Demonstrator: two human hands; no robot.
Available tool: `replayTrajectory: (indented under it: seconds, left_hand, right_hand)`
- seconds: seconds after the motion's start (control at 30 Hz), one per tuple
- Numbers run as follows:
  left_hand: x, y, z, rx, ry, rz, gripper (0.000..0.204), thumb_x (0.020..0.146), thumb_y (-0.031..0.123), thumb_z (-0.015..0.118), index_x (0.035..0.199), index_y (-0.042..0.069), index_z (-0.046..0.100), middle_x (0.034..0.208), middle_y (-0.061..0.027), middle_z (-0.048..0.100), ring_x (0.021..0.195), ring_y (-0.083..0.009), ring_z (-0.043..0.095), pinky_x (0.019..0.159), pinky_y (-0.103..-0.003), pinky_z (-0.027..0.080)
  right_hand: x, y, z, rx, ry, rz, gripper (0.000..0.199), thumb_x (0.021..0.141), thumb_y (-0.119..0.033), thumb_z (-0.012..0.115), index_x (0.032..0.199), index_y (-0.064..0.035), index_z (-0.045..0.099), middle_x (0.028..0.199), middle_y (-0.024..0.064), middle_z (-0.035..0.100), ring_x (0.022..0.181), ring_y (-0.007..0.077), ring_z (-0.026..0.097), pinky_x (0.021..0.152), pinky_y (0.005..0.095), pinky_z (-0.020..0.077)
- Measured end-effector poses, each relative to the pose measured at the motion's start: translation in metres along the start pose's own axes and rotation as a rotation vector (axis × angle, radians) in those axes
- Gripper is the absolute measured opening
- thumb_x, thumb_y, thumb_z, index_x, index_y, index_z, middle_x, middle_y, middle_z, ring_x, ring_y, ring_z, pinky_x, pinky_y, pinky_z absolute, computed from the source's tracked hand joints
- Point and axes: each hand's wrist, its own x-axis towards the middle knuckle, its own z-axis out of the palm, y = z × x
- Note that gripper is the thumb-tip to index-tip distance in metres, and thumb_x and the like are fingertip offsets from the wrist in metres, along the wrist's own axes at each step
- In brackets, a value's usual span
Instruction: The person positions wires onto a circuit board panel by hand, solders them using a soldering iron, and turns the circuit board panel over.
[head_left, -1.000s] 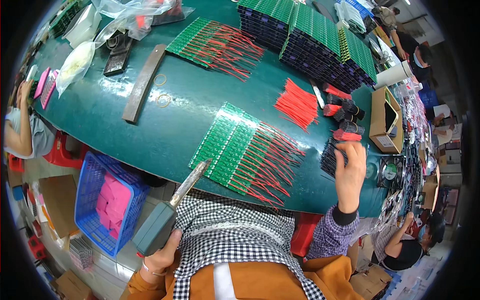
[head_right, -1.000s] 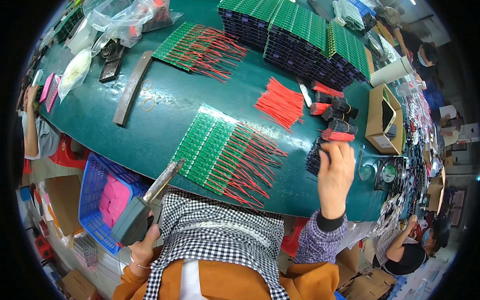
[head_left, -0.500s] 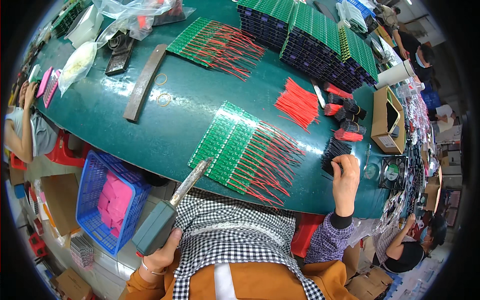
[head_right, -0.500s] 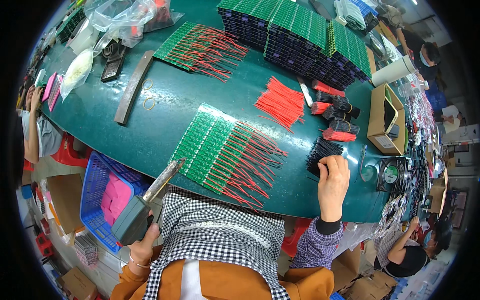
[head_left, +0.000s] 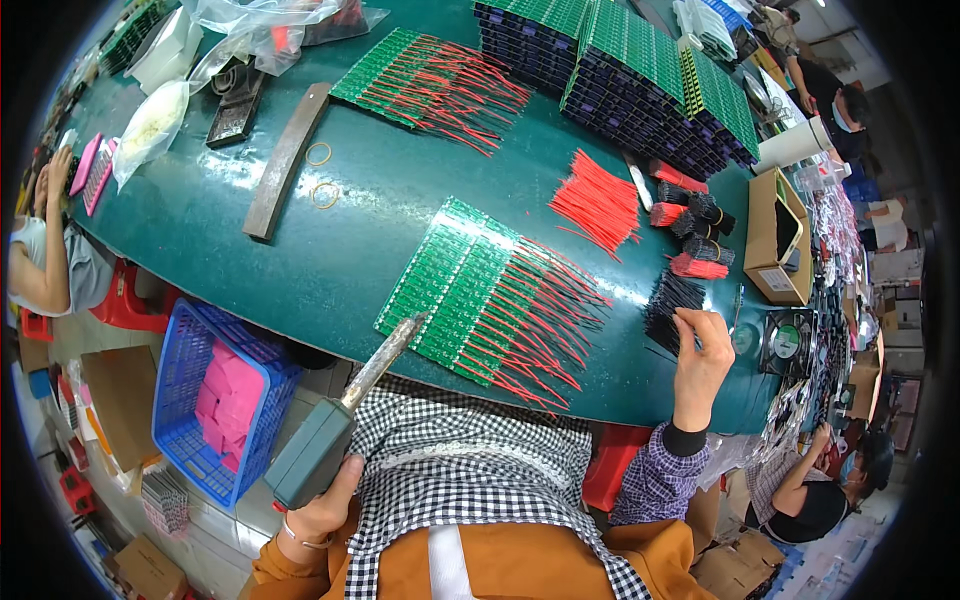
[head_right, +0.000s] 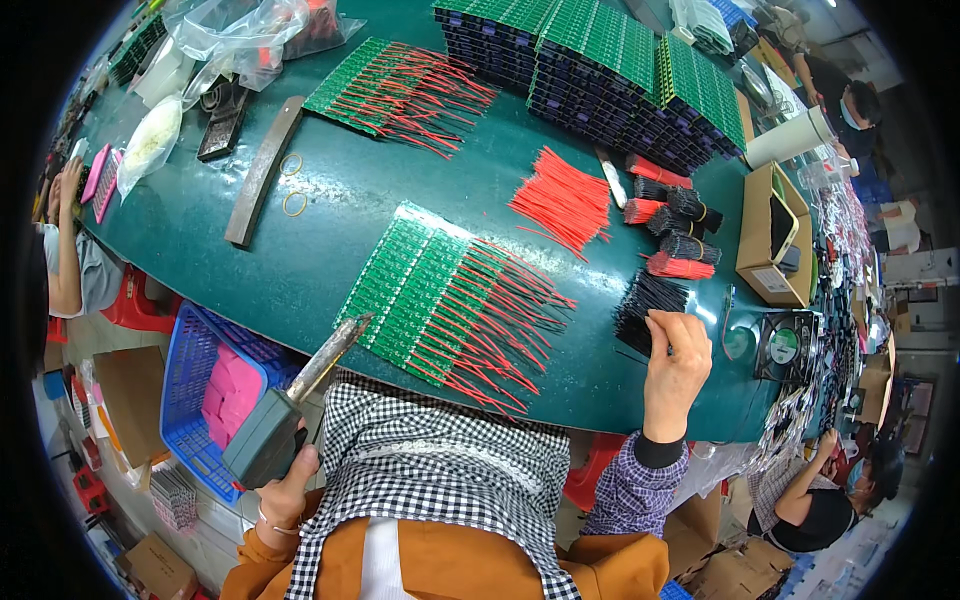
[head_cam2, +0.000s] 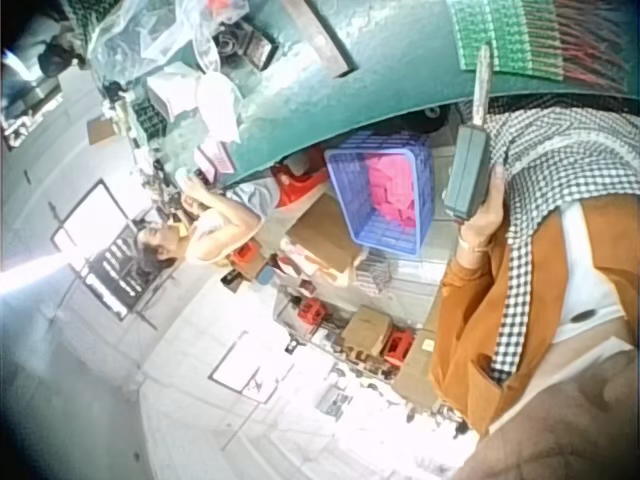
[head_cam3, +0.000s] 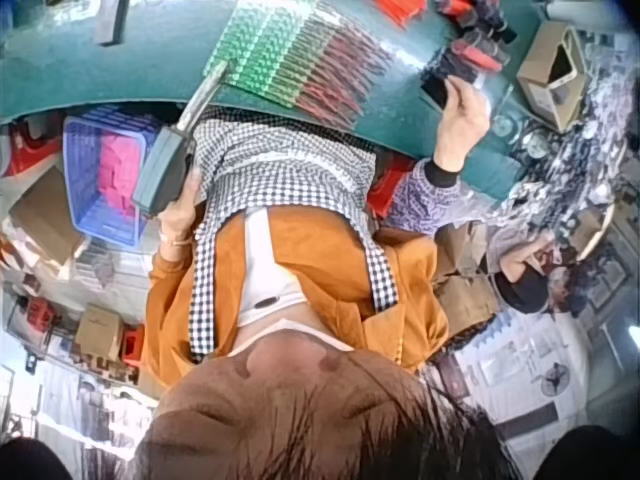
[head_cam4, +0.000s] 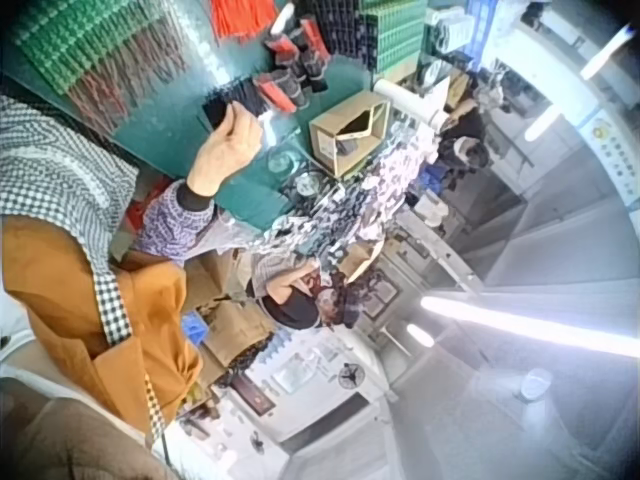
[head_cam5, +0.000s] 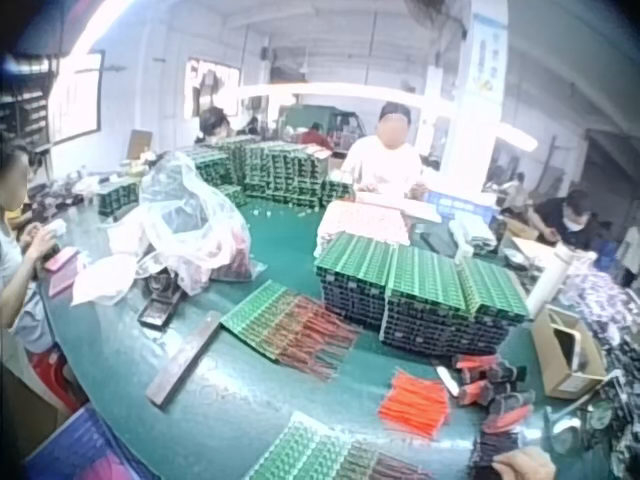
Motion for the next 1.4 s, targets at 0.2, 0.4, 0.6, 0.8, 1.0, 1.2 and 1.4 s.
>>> replayTrajectory:
  seconds: [0.2,0.4,0.6,0.8,1.0,1.2,1.4]
  left_hand:
    - [0.000,0.006,0.000,-0.101,0.026,-0.110,0.040,0.092,0.005,0.078,0.129,-0.004,0.067,0.103,-0.0062,0.069,0.072,-0.0108,0.060,0.062,-0.025,0.048]
    - [0.003,0.011,0.000,-0.174,0.055,-0.112,0.039,0.092,0.004,0.077,0.128,-0.004,0.068,0.103,-0.0067,0.069,0.072,-0.0105,0.060,0.062,-0.024,0.048]
    - [0.001,0.013,-0.003,-0.167,0.023,-0.105,0.040,0.091,0.002,0.076,0.129,-0.005,0.067,0.103,-0.0078,0.069,0.072,-0.0111,0.061,0.062,-0.025,0.049]
    - [0.003,0.038,-0.012,-0.022,0.006,-0.010,0.018,0.089,0.002,0.079,0.104,-0.005,0.074,0.097,-0.0144,0.073,0.081,-0.0285,0.069,0.074,-0.036,0.057]
    - [-0.010,0.029,-0.015,-0.295,-0.069,-0.335,0.024,0.082,0.005,0.081,0.102,-0.005,0.074,0.089,-0.0136,0.072,0.077,-0.0292,0.068,0.069,-0.039,0.054]
    - [-0.001,0.035,-0.016,-0.258,-0.066,-0.296,0.028,0.076,0.008,0.081,0.101,-0.005,0.075,0.089,-0.0163,0.072,0.076,-0.0334,0.068,0.066,-0.041,0.055]
    - [0.003,0.037,-0.014,-0.225,-0.089,-0.281,0.032,0.075,0.008,0.081,0.102,-0.006,0.075,0.091,-0.0189,0.071,0.080,-0.0343,0.071,0.071,-0.040,0.058]
  right_hand:
    - [0.001,-0.002,0.001,0.001,-0.008,-0.001,0.009,0.085,0.002,0.075,0.093,-0.0015,0.074,0.090,0.0118,0.069,0.085,0.0296,0.066,0.078,0.0393,0.0512]
    - [0.000,-0.002,0.001,-0.037,0.031,0.007,0.008,0.089,0.003,0.071,0.096,-0.0002,0.072,0.091,0.0133,0.067,0.085,0.0311,0.065,0.077,0.0400,0.0515]
    - [0.005,-0.052,-0.009,0.135,0.108,-0.011,0.011,0.091,0.007,0.068,0.100,0.0000,0.070,0.090,0.0141,0.066,0.085,0.0303,0.066,0.077,0.0375,0.0523]
    - [-0.013,-0.148,0.010,0.556,-0.120,-0.388,0.034,0.070,0.009,0.079,0.103,-0.0008,0.076,0.088,0.0101,0.068,0.077,0.0269,0.065,0.064,0.0364,0.0529]
    - [-0.038,-0.165,0.044,0.606,-0.196,-0.405,0.028,0.072,0.007,0.076,0.100,0.0004,0.075,0.086,0.0079,0.066,0.075,0.0250,0.064,0.063,0.0363,0.0514]
    - [-0.043,-0.166,0.045,0.559,-0.232,-0.383,0.025,0.074,0.006,0.076,0.099,-0.0001,0.075,0.086,0.0072,0.066,0.074,0.0240,0.065,0.063,0.0357,0.0527]
    - [-0.043,-0.165,0.044,0.532,-0.232,-0.370,0.024,0.074,0.006,0.077,0.097,-0.0006,0.075,0.086,0.0070,0.066,0.074,0.0228,0.065,0.063,0.0348,0.0535]
